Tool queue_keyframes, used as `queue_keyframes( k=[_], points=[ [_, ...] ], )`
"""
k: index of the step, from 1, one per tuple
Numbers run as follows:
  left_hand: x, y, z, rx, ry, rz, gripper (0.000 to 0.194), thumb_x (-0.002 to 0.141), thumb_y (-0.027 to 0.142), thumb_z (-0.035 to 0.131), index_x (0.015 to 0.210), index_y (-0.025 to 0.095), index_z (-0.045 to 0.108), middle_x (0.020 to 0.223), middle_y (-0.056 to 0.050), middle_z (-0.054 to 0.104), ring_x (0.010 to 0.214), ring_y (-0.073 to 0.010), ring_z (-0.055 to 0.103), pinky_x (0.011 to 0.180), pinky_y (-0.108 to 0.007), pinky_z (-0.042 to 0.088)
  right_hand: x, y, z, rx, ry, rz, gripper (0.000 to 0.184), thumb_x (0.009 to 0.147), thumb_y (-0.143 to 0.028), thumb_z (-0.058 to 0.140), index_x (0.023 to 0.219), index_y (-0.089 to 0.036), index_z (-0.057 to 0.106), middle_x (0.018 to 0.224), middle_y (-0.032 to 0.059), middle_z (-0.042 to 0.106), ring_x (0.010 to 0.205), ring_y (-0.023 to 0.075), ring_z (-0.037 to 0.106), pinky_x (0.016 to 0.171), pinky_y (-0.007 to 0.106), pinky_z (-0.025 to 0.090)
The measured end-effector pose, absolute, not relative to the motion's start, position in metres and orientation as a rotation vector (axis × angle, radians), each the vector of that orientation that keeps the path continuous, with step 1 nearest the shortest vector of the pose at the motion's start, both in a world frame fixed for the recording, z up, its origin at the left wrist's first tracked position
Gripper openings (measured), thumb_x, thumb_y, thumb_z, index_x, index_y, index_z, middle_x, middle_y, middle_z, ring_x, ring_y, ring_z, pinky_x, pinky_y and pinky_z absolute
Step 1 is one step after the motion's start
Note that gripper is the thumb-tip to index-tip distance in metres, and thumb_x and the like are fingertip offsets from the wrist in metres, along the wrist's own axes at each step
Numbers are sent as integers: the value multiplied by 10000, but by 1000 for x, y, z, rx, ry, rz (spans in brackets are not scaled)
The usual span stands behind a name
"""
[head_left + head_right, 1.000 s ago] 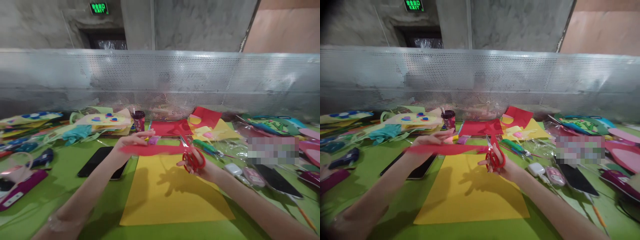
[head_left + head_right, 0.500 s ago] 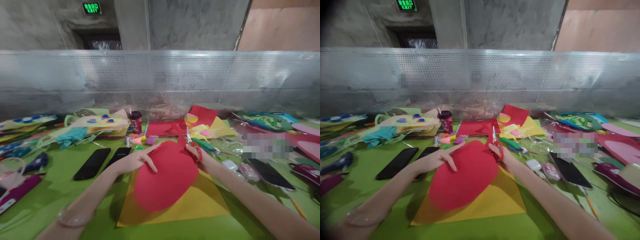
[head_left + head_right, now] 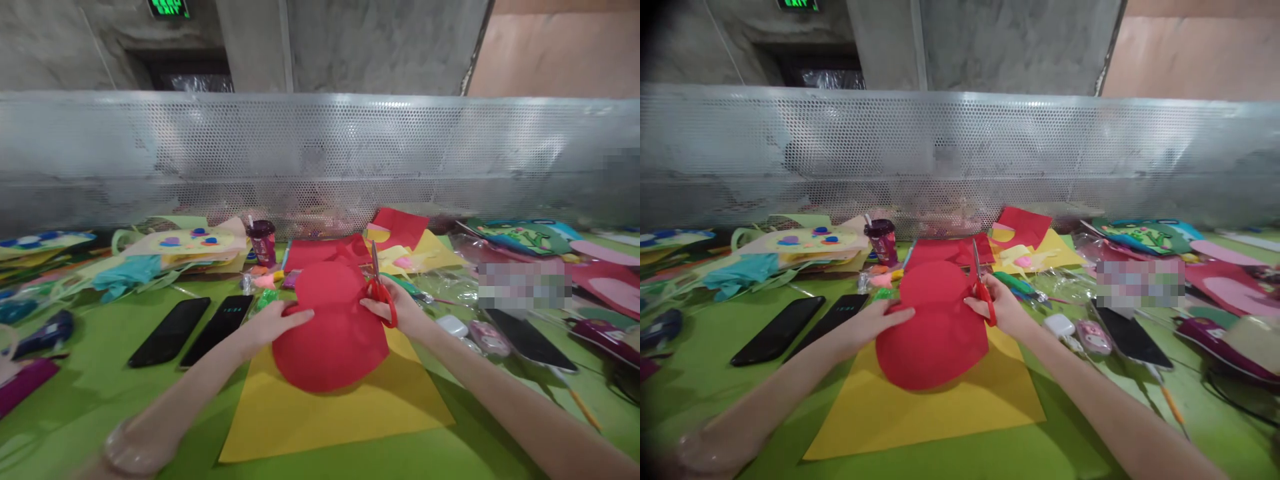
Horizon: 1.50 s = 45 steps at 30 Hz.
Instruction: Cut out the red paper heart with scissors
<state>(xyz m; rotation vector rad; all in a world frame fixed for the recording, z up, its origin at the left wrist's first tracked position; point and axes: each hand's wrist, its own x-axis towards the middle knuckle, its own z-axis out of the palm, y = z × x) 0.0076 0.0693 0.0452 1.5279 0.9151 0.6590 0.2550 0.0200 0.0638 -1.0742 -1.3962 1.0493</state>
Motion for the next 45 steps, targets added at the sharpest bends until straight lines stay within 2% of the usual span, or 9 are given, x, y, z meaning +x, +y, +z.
queue_keyframes(
  k=[2, 5, 7, 12, 19, 26, 34, 45],
  points=[
    [7, 68, 46, 1583, 952, 704, 364, 683, 527, 639, 806, 187, 678, 814, -49, 697, 803, -234, 642, 742, -312, 487, 254, 18, 63, -1087, -1398, 1027, 353, 670, -401, 727, 760, -188, 461, 686, -29, 534, 581, 108, 519, 529, 219, 422],
    [3, 76, 44, 1628, 1014, 825, 317, 656, 491, 672, 695, 176, 674, 752, -31, 686, 767, -235, 631, 699, -301, 476, 253, 20, 57, -1100, -1380, 997, 345, 758, -486, 616, 749, -201, 422, 585, -43, 520, 427, 101, 473, 419, 230, 401],
    [-3, 85, 43, 1623, 1034, 917, 306, 656, 473, 678, 718, 173, 683, 783, -36, 692, 782, -237, 631, 692, -299, 476, 254, 23, 52, -1106, -1377, 984, 362, 775, -526, 571, 739, -206, 405, 538, -46, 508, 379, 106, 450, 387, 243, 405],
    [-18, 100, 46, 1506, 1046, 1186, 341, 671, 466, 678, 860, 182, 682, 929, -52, 695, 853, -229, 635, 754, -311, 485, 251, 27, 43, -1132, -1430, 915, 364, 752, -499, 603, 685, -204, 402, 497, -58, 441, 438, 103, 453, 470, 242, 439],
    [-20, 96, 59, 1327, 919, 1343, 399, 624, 413, 733, 966, 218, 670, 966, -32, 701, 891, -213, 645, 832, -332, 495, 252, 26, 37, -1254, -1504, 959, 269, 729, -401, 614, 695, -196, 443, 465, -81, 366, 380, 90, 363, 356, 217, 367],
    [-16, 92, 60, 1273, 920, 1317, 350, 631, 365, 744, 920, 178, 679, 916, -60, 707, 820, -207, 657, 807, -345, 505, 250, 24, 35, -1240, -1555, 1011, 306, 721, -414, 612, 676, -205, 393, 464, -88, 358, 353, 78, 362, 353, 208, 358],
    [-12, 92, 57, 1272, 960, 1310, 356, 602, 383, 761, 881, 176, 687, 962, -71, 696, 886, -216, 639, 840, -341, 479, 248, 21, 35, -1199, -1555, 1034, 306, 725, -426, 635, 691, -214, 418, 542, -56, 339, 416, 84, 342, 360, 224, 379],
    [-13, 93, 55, 1265, 965, 1321, 351, 596, 389, 764, 875, 185, 699, 915, -64, 707, 869, -218, 644, 807, -325, 495, 248, 21, 31, -1203, -1551, 1022, 319, 754, -435, 606, 681, -210, 391, 519, -62, 334, 414, 85, 325, 355, 218, 374]
  ],
)
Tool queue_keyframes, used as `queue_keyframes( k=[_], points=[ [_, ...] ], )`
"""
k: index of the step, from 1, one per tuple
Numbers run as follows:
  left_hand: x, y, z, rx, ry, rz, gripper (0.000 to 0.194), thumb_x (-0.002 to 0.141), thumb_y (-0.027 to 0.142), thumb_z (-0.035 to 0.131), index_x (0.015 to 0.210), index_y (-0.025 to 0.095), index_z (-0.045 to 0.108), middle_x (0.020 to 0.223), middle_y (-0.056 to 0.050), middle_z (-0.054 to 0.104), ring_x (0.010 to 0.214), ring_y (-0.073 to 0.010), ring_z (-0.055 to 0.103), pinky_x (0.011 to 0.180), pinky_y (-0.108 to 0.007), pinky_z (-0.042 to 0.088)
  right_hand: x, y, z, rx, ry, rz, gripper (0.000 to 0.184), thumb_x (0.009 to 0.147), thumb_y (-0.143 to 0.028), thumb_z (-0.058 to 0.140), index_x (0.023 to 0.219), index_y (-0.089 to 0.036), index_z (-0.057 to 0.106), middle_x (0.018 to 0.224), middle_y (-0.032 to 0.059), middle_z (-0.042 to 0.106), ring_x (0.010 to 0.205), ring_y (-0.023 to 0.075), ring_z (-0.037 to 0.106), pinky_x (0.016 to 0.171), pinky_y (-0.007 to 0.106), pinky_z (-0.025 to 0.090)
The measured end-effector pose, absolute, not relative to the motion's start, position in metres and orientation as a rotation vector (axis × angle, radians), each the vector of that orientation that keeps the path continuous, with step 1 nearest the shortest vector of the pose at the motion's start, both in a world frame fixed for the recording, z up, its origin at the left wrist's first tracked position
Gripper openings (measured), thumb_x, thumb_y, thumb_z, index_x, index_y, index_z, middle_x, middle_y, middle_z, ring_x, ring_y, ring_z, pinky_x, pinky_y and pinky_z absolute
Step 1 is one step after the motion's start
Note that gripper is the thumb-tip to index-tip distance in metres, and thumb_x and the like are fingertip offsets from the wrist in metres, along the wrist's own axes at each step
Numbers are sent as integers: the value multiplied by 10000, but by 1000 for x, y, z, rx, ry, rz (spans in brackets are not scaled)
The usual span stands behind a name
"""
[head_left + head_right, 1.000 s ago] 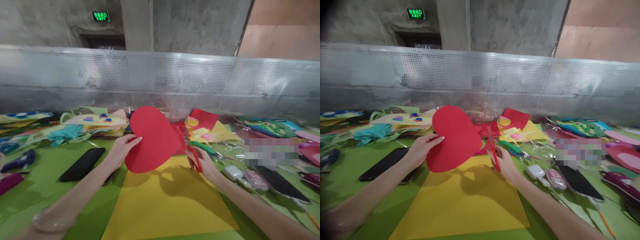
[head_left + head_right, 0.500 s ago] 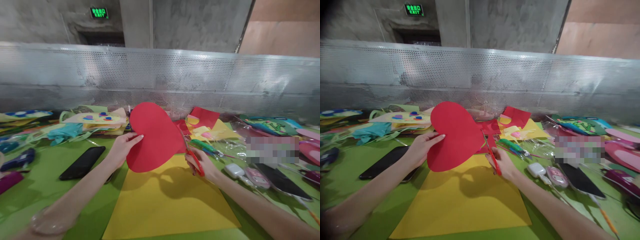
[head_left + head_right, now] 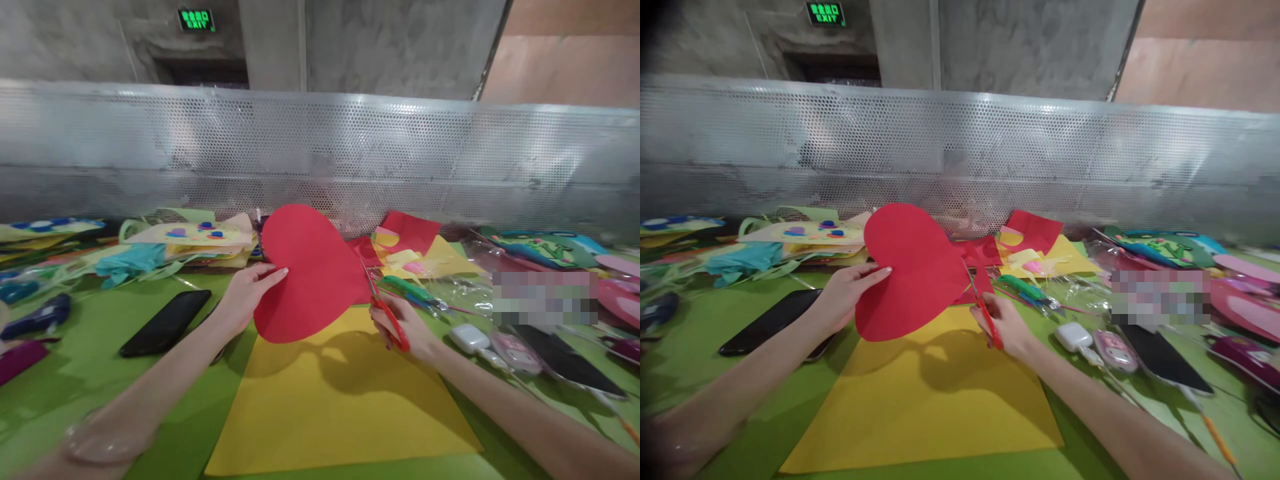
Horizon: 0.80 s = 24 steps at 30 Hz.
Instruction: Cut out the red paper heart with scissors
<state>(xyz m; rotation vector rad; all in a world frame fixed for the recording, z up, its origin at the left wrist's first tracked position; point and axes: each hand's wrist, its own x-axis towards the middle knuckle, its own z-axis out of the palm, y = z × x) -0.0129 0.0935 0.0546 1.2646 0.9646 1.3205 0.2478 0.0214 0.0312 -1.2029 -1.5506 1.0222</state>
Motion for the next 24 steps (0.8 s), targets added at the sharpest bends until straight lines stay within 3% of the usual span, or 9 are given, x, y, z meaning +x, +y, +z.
queue_keyframes(
  k=[17, 24],
  points=[
    [-14, 94, 55, 1283, 957, 1315, 350, 612, 381, 757, 889, 176, 693, 961, -85, 698, 930, -243, 633, 834, -349, 487, 249, 24, 30, -1289, -1594, 982, 330, 761, -463, 584, 683, -207, 391, 519, -70, 346, 389, 80, 353, 344, 215, 393],
    [-16, 95, 55, 1290, 956, 1326, 349, 624, 375, 749, 911, 184, 691, 962, -76, 699, 881, -229, 647, 824, -351, 495, 251, 25, 30, -1347, -1625, 923, 342, 780, -477, 551, 669, -200, 384, 544, -53, 383, 387, 84, 394, 341, 212, 351]
  ],
)
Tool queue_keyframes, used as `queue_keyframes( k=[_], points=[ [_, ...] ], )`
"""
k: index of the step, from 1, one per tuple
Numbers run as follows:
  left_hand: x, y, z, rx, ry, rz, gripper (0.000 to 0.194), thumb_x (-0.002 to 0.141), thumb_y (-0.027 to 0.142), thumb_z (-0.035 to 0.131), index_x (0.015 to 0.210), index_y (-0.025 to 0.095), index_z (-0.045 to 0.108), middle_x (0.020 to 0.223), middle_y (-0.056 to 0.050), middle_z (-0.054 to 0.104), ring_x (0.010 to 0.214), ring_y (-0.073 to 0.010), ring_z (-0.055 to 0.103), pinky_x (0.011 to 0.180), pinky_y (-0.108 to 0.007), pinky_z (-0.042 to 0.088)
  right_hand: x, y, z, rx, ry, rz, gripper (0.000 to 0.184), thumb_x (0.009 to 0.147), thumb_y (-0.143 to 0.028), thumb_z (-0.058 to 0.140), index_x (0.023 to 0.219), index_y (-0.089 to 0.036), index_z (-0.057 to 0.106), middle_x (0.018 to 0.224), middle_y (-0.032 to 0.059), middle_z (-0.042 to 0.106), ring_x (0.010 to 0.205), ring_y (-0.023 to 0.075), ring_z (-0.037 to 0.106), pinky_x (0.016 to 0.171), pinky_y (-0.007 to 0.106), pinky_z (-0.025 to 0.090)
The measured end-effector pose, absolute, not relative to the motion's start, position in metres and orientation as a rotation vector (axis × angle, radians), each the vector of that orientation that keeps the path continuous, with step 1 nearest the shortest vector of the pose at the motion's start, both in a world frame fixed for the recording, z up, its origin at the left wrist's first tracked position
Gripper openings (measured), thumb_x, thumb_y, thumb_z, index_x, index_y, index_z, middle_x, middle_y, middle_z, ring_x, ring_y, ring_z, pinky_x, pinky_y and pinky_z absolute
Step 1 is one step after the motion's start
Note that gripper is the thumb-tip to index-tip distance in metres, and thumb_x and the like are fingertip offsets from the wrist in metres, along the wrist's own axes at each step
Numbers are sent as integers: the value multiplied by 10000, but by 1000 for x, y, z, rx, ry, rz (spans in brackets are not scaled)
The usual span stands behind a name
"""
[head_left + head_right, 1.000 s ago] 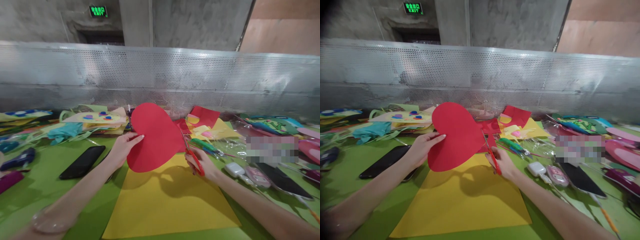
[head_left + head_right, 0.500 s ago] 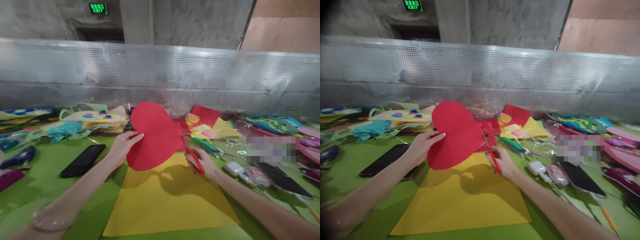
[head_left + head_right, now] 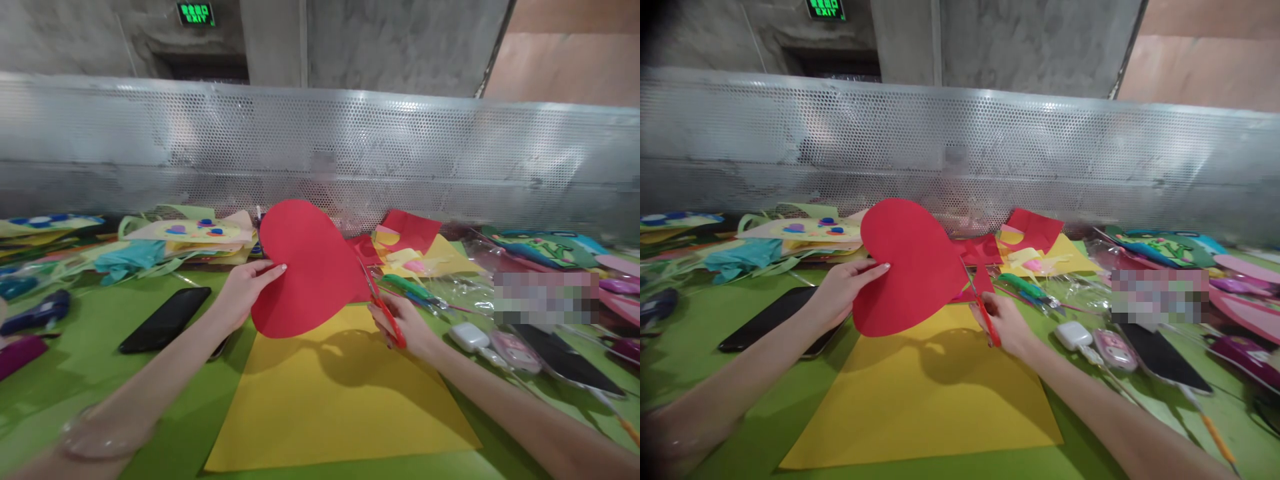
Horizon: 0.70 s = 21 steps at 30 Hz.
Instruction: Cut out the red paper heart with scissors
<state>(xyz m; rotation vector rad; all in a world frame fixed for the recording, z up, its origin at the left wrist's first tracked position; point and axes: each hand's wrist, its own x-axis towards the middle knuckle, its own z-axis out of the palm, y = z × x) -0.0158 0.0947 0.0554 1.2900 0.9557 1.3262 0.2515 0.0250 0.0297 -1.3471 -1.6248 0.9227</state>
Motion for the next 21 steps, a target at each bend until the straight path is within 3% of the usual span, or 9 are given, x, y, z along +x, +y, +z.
queue_keyframes(
  k=[21],
  points=[
    [-17, 93, 57, 1339, 940, 1296, 361, 632, 377, 740, 932, 183, 687, 971, -83, 697, 923, -250, 638, 845, -385, 482, 250, 23, 34, -1275, -1567, 962, 348, 732, -481, 608, 727, -191, 414, 514, -86, 324, 386, 73, 342, 343, 211, 381]
  ],
)
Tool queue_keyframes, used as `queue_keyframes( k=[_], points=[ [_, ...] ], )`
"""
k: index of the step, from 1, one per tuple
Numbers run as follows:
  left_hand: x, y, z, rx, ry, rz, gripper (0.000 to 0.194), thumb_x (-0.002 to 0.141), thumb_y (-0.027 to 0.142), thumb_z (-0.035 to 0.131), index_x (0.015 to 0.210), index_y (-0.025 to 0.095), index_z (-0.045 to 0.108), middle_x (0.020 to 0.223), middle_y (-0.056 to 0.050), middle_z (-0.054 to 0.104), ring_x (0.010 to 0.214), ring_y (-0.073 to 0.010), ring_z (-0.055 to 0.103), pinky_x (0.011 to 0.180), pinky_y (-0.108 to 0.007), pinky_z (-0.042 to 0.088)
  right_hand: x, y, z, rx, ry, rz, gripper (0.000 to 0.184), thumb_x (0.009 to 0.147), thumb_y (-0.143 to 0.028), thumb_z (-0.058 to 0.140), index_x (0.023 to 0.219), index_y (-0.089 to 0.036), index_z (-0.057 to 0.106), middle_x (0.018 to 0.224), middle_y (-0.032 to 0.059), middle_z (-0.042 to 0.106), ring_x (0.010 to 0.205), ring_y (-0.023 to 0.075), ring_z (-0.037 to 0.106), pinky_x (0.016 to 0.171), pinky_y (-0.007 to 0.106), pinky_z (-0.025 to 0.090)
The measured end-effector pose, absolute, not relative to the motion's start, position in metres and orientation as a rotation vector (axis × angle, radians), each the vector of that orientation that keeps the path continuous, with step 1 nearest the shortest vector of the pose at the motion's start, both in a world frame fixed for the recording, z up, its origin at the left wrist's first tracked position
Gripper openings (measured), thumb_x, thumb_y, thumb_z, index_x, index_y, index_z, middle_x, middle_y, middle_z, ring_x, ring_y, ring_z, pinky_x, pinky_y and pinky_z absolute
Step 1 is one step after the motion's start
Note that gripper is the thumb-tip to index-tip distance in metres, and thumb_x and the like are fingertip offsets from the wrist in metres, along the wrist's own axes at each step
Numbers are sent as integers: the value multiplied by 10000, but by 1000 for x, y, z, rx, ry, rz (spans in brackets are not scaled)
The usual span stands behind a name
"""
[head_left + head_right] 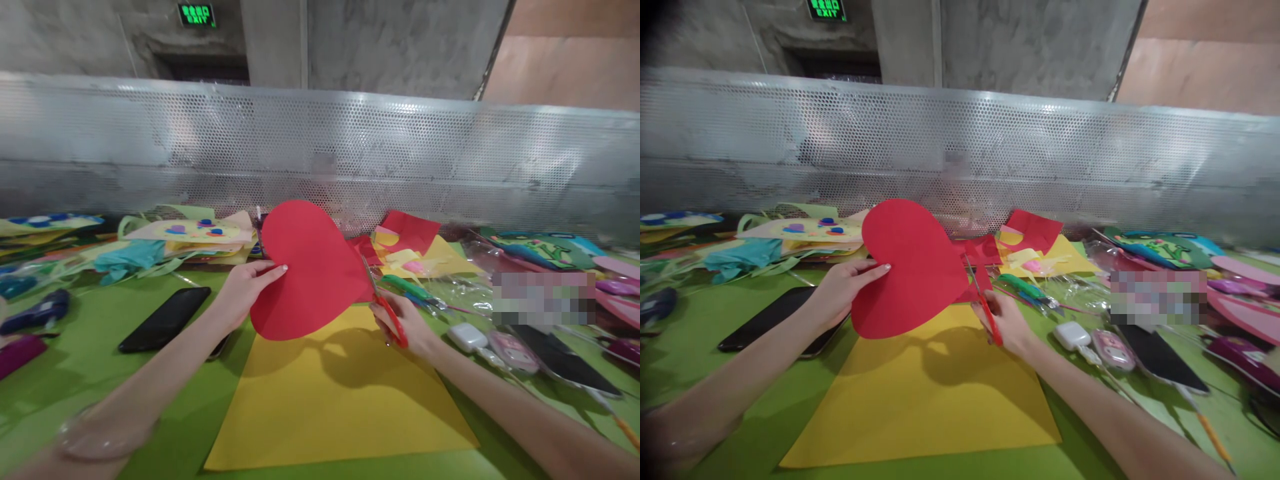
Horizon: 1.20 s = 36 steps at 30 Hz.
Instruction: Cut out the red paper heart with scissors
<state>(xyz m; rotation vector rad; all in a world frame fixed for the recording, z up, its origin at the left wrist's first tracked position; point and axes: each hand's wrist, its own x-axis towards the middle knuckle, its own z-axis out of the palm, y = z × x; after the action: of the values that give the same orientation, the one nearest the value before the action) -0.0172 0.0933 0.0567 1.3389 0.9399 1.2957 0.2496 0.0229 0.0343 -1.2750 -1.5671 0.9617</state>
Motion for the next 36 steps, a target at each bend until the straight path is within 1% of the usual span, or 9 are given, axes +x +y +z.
queue_keyframes(
  k=[4, 13, 18, 23, 28, 33, 36],
  points=[
    [-16, 93, 56, 1357, 952, 1303, 358, 628, 388, 737, 918, 184, 691, 985, -83, 693, 934, -248, 633, 867, -383, 468, 249, 22, 33, -1264, -1580, 985, 325, 749, -473, 596, 774, -188, 440, 529, -80, 330, 396, 77, 351, 351, 214, 389],
    [-16, 92, 55, 1379, 972, 1284, 350, 636, 398, 734, 910, 184, 693, 982, -86, 694, 891, -248, 644, 832, -382, 485, 246, 21, 32, -1278, -1582, 1000, 272, 789, -444, 549, 757, -210, 415, 525, -76, 308, 410, 88, 343, 354, 225, 398],
    [-16, 92, 56, 1389, 976, 1286, 370, 641, 402, 730, 932, 177, 690, 1002, -92, 688, 918, -253, 637, 854, -385, 474, 246, 21, 31, -1283, -1604, 971, 257, 795, -429, 550, 733, -211, 427, 518, -66, 324, 398, 92, 345, 359, 237, 388],
    [-16, 91, 57, 1391, 981, 1280, 380, 635, 409, 730, 933, 175, 692, 990, -94, 691, 915, -257, 639, 854, -388, 474, 246, 22, 30, -1304, -1611, 937, 277, 800, -429, 541, 692, -209, 410, 519, -57, 350, 387, 91, 368, 358, 233, 360],
    [-16, 92, 57, 1384, 987, 1288, 355, 624, 407, 735, 909, 199, 699, 1026, -80, 683, 906, -255, 643, 837, -379, 484, 248, 23, 28, -1316, -1620, 919, 321, 782, -453, 550, 666, -208, 377, 509, -63, 361, 380, 90, 372, 350, 224, 327],
    [-17, 92, 57, 1375, 978, 1282, 372, 617, 408, 737, 922, 198, 697, 1010, -87, 688, 930, -261, 637, 833, -379, 487, 249, 23, 28, -1338, -1627, 915, 340, 793, -474, 537, 656, -208, 377, 521, -58, 371, 380, 91, 384, 353, 226, 332],
    [-17, 91, 59, 1374, 971, 1272, 393, 620, 407, 737, 944, 191, 690, 1009, -90, 687, 944, -264, 633, 846, -385, 483, 250, 25, 26, -1348, -1627, 903, 352, 807, -484, 520, 651, -204, 377, 516, -61, 353, 378, 92, 390, 355, 224, 341]
  ],
)
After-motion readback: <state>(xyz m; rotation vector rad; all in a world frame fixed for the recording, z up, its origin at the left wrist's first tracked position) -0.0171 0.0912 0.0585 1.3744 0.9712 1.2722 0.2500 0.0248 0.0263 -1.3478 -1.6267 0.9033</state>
